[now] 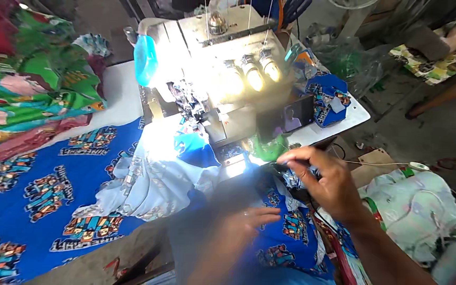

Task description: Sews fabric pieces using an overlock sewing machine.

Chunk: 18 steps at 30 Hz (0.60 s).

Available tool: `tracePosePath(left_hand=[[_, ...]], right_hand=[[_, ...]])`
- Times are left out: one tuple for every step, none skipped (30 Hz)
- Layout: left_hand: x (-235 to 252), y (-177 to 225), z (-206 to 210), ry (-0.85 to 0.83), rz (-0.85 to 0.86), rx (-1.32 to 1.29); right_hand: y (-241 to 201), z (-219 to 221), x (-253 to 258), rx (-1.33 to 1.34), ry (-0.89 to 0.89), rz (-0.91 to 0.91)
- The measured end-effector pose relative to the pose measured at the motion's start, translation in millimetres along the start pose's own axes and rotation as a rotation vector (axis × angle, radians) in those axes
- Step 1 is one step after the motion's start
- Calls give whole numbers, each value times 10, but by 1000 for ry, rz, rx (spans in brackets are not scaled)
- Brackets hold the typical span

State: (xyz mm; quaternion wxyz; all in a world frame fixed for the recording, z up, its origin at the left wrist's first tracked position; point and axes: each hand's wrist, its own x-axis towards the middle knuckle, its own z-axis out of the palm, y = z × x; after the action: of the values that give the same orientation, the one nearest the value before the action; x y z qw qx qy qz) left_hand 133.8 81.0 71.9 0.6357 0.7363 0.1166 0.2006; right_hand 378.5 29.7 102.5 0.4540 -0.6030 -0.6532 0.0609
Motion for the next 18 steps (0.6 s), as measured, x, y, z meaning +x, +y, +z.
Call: tracePosePath(left_hand=[[22,20,25,17,-50,-149],[33,50,47,73,-117,-303],[41,99,63,169,-189,-434],[49,159,67,286,-258,-531],[52,207,54,394,-312,-591],[53,235,24,476,-350,-628],[51,248,-19,536,-375,-655],[46,255,-66,567,-385,-680],[37,262,-109,581,-386,-690],[26,263,-146,584,-387,-690],[12,255,-174,578,-386,-694],[6,244,-189,571,-387,-693],[12,234,-193,573,-388,-685],[27,223,-190,583,-386,-668],[44,208,-185,604,-379,-639],[59,191,-181,634,-367,-597],[74,183,-176,667,-350,-535],[80,182,-178,687,-317,-461]], right_hand=[[-112,66,-34,42,-38,-56],[-223,126,-68,87,-78,-118],[-330,191,-98,111,-98,-185],[-424,254,-126,131,-109,-241],[-500,310,-157,154,-120,-286],[-556,362,-188,176,-132,-320],[-593,416,-217,201,-140,-340],[-614,471,-240,223,-146,-350],[-623,527,-260,242,-146,-357],[-626,580,-275,259,-143,-361],[-627,626,-289,273,-139,-362],[-628,660,-299,284,-139,-360],[-628,686,-308,290,-142,-356],[-624,707,-314,293,-140,-353],[-618,720,-320,299,-139,-352],[-610,725,-327,307,-137,-347],[-601,720,-331,320,-139,-337],[-590,707,-327,339,-137,-322]])
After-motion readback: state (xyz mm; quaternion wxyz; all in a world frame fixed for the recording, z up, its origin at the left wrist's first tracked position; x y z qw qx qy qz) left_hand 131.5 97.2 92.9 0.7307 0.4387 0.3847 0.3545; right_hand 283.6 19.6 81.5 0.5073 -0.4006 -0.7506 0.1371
